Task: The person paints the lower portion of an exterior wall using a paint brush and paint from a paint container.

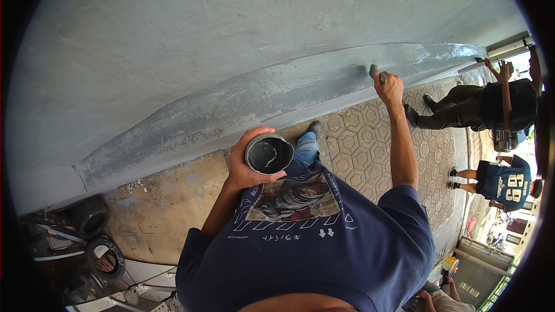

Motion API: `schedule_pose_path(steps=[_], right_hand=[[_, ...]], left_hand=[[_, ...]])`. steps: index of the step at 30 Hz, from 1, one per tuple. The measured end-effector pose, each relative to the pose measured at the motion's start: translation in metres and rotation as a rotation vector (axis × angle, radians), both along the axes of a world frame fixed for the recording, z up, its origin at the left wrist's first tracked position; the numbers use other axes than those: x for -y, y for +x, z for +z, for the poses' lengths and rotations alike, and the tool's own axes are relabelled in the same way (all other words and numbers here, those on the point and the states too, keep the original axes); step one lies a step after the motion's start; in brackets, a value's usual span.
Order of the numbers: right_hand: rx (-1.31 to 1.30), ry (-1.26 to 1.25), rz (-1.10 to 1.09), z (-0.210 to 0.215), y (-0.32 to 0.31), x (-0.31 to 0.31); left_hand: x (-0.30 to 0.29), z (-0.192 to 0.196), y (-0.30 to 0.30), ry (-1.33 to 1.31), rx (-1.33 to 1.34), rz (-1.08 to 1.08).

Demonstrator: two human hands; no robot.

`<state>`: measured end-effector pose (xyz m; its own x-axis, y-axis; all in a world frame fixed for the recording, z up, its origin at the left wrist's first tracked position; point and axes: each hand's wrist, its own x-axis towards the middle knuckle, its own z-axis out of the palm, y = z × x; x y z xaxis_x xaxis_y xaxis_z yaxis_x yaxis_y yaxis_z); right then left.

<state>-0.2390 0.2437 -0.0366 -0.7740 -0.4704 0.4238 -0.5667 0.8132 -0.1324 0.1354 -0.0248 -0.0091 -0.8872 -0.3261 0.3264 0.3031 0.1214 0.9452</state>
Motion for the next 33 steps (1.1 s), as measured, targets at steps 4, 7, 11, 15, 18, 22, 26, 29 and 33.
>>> schedule_pose_path(steps=[4,7,11,15,18,22,26,29,33], right_hand=[[0.086,-0.067,0.181,-0.035,0.05,0.059],[0.115,-0.178,0.416,-0.03,0.124,0.124],[0.219,-0.312,0.779,-0.037,0.191,0.17],[0.407,-0.46,0.666,-0.041,0.193,0.168],[0.704,-0.434,0.291,-0.021,0.142,0.127],[0.416,-0.374,0.106,-0.042,0.026,0.033],[0.096,-0.112,-0.031,-0.012,-0.021,-0.009],[-0.018,-0.014,0.044,-0.015,-0.016,0.003],[0.027,-0.089,0.397,-0.029,0.067,0.078]], left_hand=[[0.002,0.005,0.0,0.008,0.048,0.008],[0.005,0.008,-0.01,-0.062,-0.021,0.024],[0.002,0.013,-0.019,-0.066,-0.032,0.015],[-0.001,0.016,-0.022,-0.097,-0.076,0.001],[0.001,0.014,-0.015,-0.084,-0.049,0.008],[0.002,0.01,-0.014,-0.098,-0.042,-0.01],[0.006,0.006,-0.013,-0.109,-0.048,-0.003],[0.007,0.006,-0.01,-0.109,-0.053,-0.002],[0.004,0.005,-0.008,-0.098,-0.04,0.027]])
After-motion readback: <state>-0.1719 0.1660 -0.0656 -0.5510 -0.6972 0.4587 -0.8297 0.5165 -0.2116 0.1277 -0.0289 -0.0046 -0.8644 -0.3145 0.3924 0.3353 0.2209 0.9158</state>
